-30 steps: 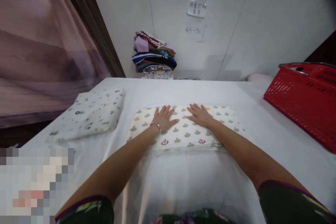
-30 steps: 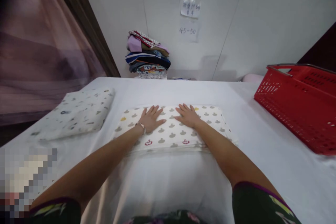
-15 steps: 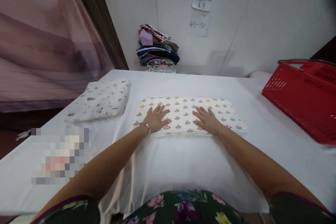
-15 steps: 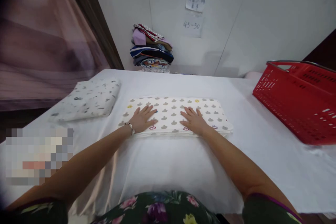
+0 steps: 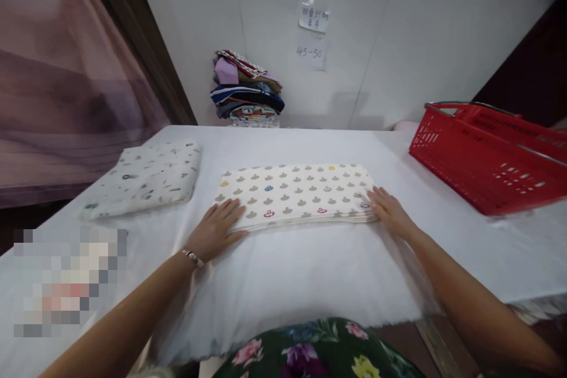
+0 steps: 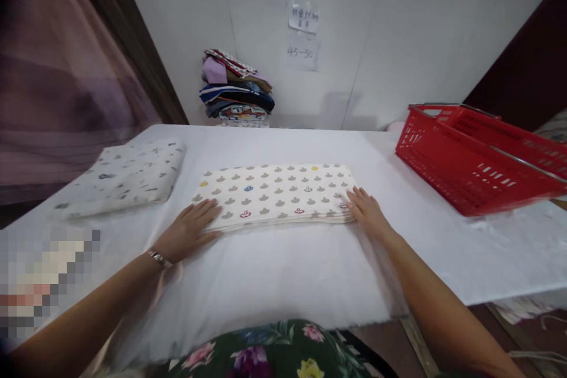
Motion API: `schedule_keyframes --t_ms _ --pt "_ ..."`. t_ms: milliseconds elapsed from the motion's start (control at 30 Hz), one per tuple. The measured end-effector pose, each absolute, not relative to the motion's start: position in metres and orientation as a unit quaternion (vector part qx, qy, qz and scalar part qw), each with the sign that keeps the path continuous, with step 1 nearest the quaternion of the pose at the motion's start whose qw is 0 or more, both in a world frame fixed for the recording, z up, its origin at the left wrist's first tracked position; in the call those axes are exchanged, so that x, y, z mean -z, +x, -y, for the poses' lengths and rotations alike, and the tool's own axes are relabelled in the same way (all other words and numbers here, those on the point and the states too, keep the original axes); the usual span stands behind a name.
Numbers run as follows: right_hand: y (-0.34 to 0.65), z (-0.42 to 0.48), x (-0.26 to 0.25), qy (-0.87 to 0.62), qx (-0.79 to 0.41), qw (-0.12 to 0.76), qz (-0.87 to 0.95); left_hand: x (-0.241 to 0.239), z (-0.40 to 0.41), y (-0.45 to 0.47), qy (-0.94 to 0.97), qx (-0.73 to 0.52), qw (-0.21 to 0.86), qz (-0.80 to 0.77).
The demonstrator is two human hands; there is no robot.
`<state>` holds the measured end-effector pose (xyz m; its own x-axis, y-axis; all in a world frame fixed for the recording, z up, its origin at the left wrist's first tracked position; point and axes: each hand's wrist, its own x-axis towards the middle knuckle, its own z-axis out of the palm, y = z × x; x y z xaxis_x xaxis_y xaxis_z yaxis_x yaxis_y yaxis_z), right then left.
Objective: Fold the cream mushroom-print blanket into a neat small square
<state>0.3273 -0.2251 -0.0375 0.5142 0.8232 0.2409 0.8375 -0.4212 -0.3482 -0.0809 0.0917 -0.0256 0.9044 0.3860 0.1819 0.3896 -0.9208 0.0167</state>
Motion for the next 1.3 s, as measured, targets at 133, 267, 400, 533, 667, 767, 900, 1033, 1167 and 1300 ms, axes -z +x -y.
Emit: schedule_keyframes --t_ms 133,267,400,533,667,767,900,1033,1167,1300 --pt "0.337 0.245 0.042 -0.825 0.087 0.351 0.435 0.027 -0.093 -0.095 -0.975 0.143 0.026 0.17" --pt "0.337 0.259 0.045 -0.802 0.077 0.344 0.483 0.029 -0.092 -0.108 -0.965 0.207 0.017 0.16" --pt "0.332 0.26 0.046 -0.812 0.061 0.304 0.494 0.032 -0.093 -0.112 -0.96 0.236 0.013 0.147" --pt "0.331 0.256 0.045 -0.821 0.084 0.258 0.502 0.036 -0.096 -0.112 -0.963 0.227 0.022 0.145" --pt "0.331 0.254 0.042 -0.816 0.128 0.241 0.51 0.038 -0.097 -0.113 -0.965 0.203 0.023 0.162" --pt "0.331 0.254 0.042 -0.808 0.143 0.237 0.521 0.039 -0.096 -0.113 -0.965 0.198 0.022 0.167" --pt "0.333 0.257 0.044 -0.799 0.154 0.236 0.53 0.038 -0.096 -0.114 -0.965 0.196 0.018 0.173" --pt "0.33 0.255 0.041 -0.797 0.157 0.228 0.537 0.033 -0.091 -0.114 -0.965 0.192 0.016 0.176" --pt "0.315 0.239 0.03 -0.777 0.153 0.212 0.573 0.021 -0.077 -0.095 -0.96 0.214 0.032 0.176" --pt "0.302 0.218 0.022 -0.742 0.111 0.205 0.629 0.008 -0.055 -0.052 -0.965 0.233 -0.006 0.12"
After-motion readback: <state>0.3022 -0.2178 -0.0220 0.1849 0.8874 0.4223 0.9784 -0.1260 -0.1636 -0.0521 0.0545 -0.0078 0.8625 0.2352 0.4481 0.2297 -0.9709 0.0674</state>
